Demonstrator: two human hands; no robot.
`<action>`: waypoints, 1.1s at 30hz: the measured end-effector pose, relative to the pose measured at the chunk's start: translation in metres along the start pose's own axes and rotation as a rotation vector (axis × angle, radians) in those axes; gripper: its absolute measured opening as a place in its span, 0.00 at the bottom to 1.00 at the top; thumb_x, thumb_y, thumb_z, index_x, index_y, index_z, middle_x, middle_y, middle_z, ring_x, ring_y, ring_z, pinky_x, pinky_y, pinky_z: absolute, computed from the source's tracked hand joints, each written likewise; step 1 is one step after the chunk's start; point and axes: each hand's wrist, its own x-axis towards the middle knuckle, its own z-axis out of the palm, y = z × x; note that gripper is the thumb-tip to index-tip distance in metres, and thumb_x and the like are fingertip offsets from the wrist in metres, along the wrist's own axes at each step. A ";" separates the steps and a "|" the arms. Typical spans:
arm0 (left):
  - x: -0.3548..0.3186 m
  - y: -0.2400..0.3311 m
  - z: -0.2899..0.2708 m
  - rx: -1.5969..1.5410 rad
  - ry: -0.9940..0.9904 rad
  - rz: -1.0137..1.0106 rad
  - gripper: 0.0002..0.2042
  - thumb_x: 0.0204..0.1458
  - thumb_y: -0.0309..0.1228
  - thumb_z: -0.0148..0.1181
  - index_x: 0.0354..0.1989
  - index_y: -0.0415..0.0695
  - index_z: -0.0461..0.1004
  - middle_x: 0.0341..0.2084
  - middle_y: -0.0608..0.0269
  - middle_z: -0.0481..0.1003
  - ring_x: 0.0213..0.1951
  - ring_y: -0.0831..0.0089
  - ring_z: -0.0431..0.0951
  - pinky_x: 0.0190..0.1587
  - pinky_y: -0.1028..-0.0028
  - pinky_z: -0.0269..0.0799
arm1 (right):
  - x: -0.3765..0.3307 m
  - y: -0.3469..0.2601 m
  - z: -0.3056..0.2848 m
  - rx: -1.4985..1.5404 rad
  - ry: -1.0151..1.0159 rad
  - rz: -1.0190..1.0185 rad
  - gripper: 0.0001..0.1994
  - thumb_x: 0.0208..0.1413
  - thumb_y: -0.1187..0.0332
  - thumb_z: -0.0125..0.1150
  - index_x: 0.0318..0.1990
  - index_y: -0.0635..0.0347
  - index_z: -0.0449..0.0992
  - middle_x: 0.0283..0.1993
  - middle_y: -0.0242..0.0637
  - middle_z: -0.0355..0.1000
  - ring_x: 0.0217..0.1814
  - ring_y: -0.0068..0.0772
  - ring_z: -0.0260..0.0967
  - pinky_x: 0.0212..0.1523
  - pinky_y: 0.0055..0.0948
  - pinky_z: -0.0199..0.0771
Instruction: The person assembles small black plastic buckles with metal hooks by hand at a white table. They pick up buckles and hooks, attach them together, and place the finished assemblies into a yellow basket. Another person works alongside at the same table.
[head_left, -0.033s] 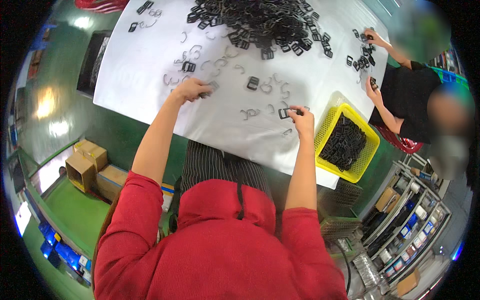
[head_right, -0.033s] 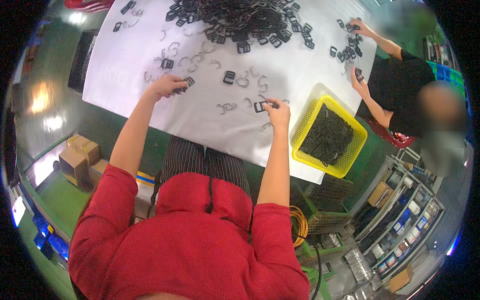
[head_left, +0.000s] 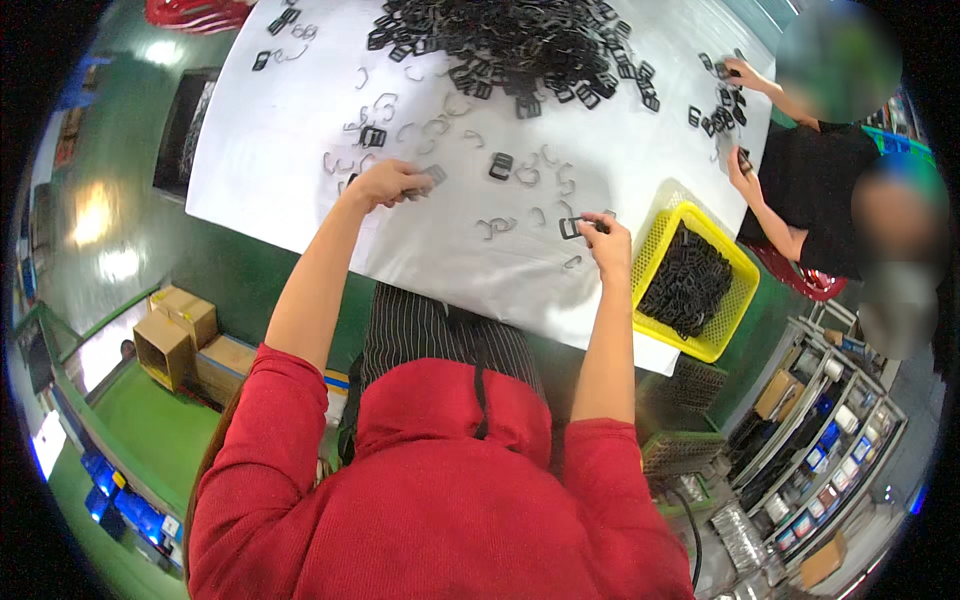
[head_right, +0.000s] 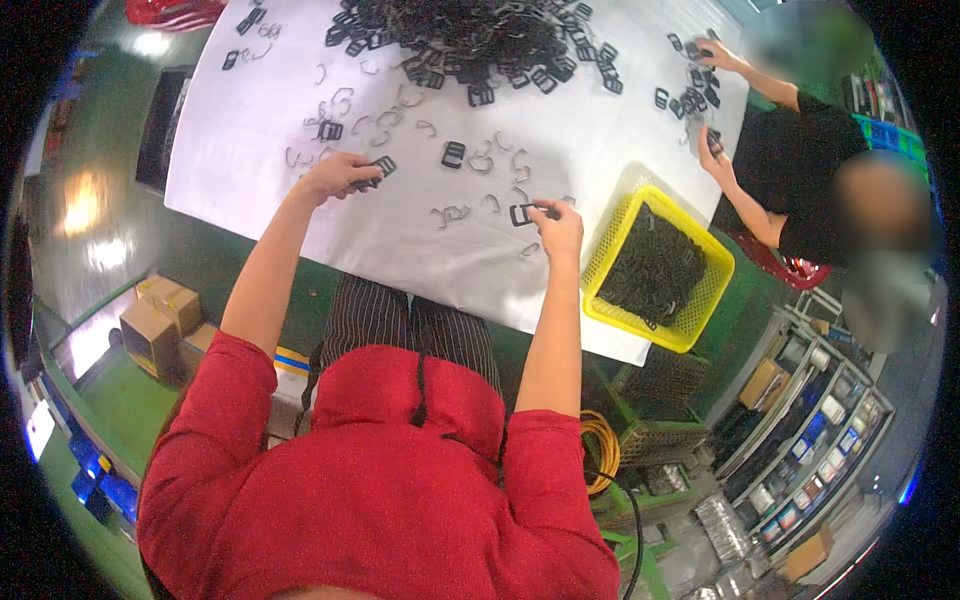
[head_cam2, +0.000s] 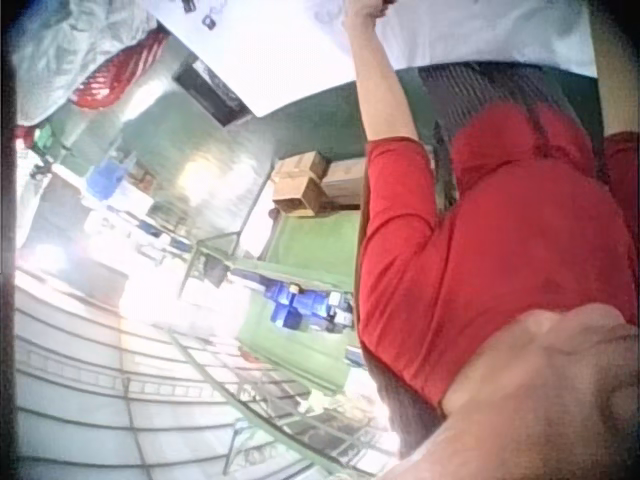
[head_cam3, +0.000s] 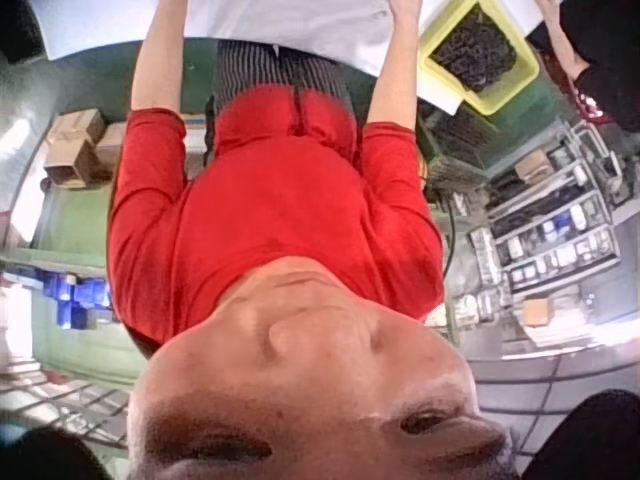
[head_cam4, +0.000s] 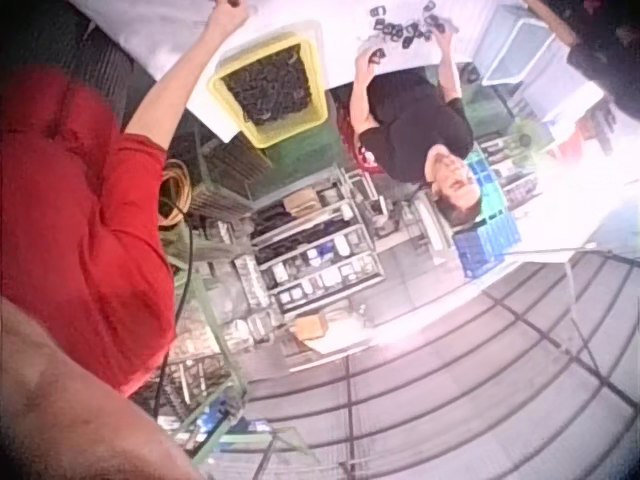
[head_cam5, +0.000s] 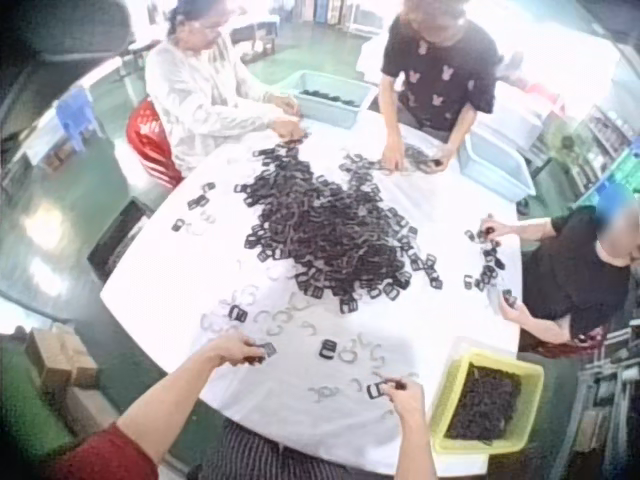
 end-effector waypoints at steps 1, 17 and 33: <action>0.003 0.010 0.011 0.016 -0.009 0.032 0.14 0.49 0.43 0.58 0.35 0.46 0.76 0.18 0.73 0.69 0.18 0.88 0.61 0.17 0.85 0.50 | -0.006 -0.003 -0.012 0.046 0.043 0.019 0.12 0.41 0.70 0.64 0.37 0.59 0.79 0.23 0.30 0.70 0.22 0.20 0.63 0.25 0.22 0.64; 0.041 0.196 0.352 0.062 -0.233 0.597 0.39 0.46 0.42 0.59 0.63 0.41 0.46 0.51 0.43 0.67 0.49 0.58 0.71 0.47 0.68 0.69 | -0.064 0.052 -0.188 0.170 0.830 0.045 0.23 0.52 0.62 0.60 0.53 0.65 0.66 0.51 0.52 0.66 0.52 0.38 0.66 0.51 0.31 0.65; 0.002 -0.065 0.024 0.331 1.254 0.239 0.18 0.41 0.27 0.61 0.44 0.43 0.69 0.41 0.56 0.70 0.45 0.57 0.67 0.48 0.62 0.63 | 0.046 -0.082 0.145 -0.683 0.094 -0.528 0.21 0.40 0.66 0.67 0.45 0.53 0.69 0.45 0.38 0.65 0.48 0.42 0.64 0.44 0.40 0.67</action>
